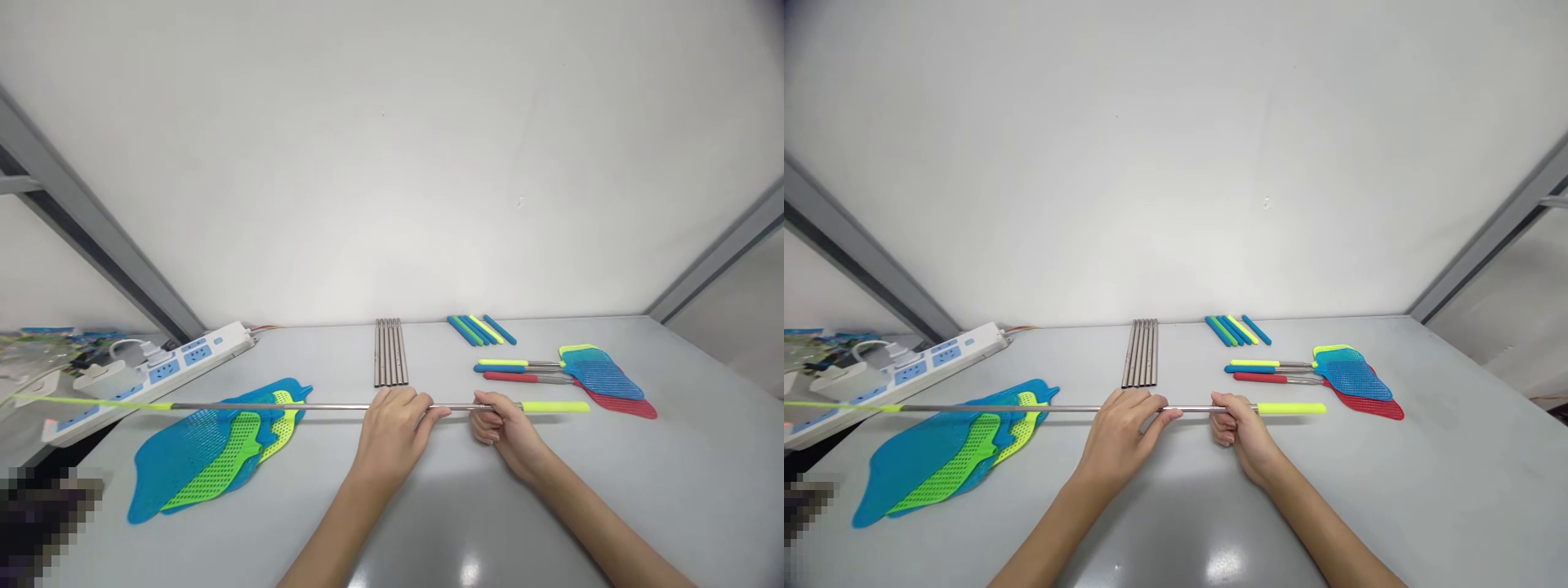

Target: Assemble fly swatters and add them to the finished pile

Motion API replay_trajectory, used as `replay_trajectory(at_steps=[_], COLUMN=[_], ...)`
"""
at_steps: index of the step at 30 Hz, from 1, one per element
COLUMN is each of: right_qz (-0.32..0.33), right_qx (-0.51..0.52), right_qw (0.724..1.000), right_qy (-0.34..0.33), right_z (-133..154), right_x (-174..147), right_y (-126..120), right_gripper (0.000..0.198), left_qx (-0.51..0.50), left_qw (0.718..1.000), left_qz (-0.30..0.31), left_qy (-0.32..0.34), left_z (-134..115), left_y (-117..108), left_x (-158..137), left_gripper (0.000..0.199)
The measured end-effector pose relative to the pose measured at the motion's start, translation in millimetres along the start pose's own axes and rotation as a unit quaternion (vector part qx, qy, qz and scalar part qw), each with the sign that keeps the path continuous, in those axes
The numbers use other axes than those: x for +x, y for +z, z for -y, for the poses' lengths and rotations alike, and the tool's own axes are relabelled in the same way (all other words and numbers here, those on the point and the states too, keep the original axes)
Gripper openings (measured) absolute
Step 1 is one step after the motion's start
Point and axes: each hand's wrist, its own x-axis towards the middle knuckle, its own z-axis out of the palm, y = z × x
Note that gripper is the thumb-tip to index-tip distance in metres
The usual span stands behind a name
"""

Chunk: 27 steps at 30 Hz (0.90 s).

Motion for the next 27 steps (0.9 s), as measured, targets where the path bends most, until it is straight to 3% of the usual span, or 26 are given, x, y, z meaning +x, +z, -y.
replay_trajectory(at_steps=[4,9,27], right_qz=[-0.002,-0.052,-0.046], right_qx=[-0.002,0.01,-0.01], right_qw=[1.0,0.998,0.999], right_qy=[-0.003,-0.036,-0.023], right_z=[4.8,14.7,18.8], right_x=[-2.0,-3.0,-2.4], right_y=[-0.8,-9.5,-8.7], right_gripper=[0.039,0.04,0.039], left_qx=[0.005,0.005,0.004], left_qw=[1.0,0.999,1.0], left_qz=[-0.006,-0.031,-0.006], left_qy=[0.008,-0.014,-0.02], left_z=[4.2,11.2,14.6], left_y=[-4.6,-13.6,-18.5], left_x=[1.3,0.9,2.8], left_gripper=[0.029,0.025,0.024])
